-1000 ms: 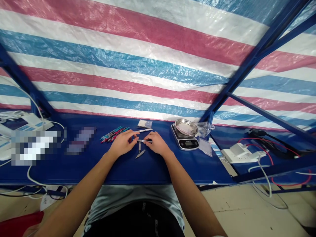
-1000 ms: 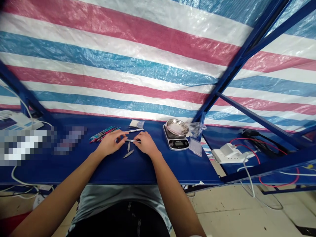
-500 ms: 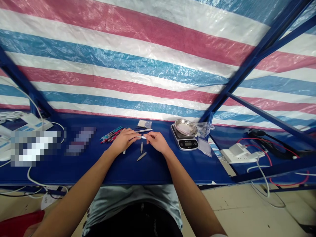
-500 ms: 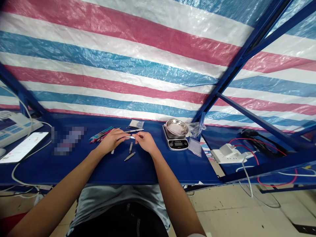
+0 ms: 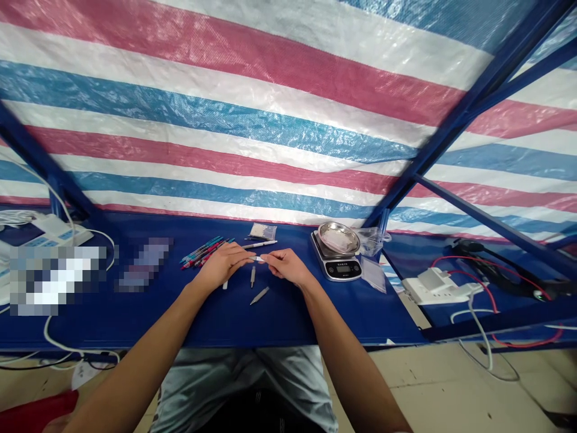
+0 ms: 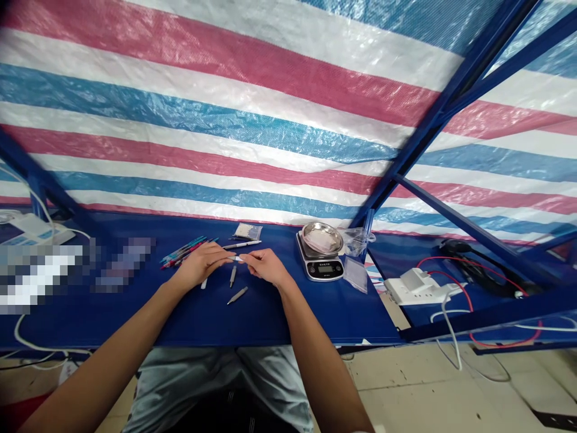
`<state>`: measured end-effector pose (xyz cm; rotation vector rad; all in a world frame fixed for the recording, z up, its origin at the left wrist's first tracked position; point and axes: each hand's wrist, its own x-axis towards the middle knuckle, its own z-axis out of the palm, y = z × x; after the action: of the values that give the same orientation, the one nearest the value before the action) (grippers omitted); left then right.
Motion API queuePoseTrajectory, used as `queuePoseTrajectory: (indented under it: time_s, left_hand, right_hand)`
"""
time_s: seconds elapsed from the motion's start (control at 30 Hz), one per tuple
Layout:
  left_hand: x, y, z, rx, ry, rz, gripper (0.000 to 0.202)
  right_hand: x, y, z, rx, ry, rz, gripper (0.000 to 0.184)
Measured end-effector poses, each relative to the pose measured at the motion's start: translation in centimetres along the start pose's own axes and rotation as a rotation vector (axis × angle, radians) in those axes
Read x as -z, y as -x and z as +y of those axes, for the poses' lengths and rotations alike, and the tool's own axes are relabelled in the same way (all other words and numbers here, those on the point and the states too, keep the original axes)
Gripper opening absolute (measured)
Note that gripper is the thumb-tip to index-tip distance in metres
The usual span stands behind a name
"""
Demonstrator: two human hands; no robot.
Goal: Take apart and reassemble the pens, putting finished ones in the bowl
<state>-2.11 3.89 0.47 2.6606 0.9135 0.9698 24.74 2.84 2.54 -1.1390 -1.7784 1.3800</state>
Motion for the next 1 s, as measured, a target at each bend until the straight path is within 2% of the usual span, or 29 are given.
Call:
queuePoseTrajectory:
  time_s: [0.17, 0.4, 0.47, 0.53, 0.63, 0.7, 0.77, 0.83, 0.93, 1.0]
  left_hand:
    - [1.0, -0.5, 1.6, 0.045, 0.086, -0.091, 0.034]
    - [2.1, -0.7, 2.7, 0.194, 0.306, -0.216, 0.039]
    - [1.9, -0.7, 2.7, 0.231, 0.311, -0.190, 0.036]
    - [1.6, -0.7, 2.6, 0.253, 0.269, -0.102, 0.033]
    - [1.4, -0.8, 2.7, 0.222, 0.200, -0.003, 0.034]
    - [1.3, -0.8, 2.8, 0.195, 0.183, -0.006, 0.035]
    - [1.3, -0.9, 2.8, 0.209, 0.181, -0.019, 0.036]
    - [1.3, -0.8, 2.8, 0.231, 0.183, -0.017, 0.035]
    - [1.1, -0.7, 2.6, 0.227, 0.176, 0.000, 0.033]
    - [1.0, -0.6, 2.4, 0.210, 0.155, 0.010, 0.033]
  right_hand:
    - [0.1, 0.4, -0.7, 0.162, 0.139, 0.049, 0.049]
    - [0.4, 0.9, -0.1, 0.186, 0.042, 0.007, 0.041]
    - [0.5, 1.0, 0.0, 0.191, 0.008, 0.021, 0.040]
    - [0.5, 1.0, 0.2, 0.169, -0.040, 0.046, 0.042]
    - [0.5, 0.9, 0.3, 0.102, -0.084, 0.045, 0.045]
    - [0.5, 0.8, 0.4, 0.095, -0.089, 0.039, 0.048]
    - [0.5, 0.8, 0.3, 0.130, -0.105, 0.064, 0.046]
    - [0.5, 0.8, 0.3, 0.125, -0.146, 0.080, 0.051]
    - [0.6, 0.8, 0.2, 0.042, -0.180, 0.023, 0.051]
    - [0.6, 0.8, 0.2, 0.058, -0.185, 0.009, 0.049]
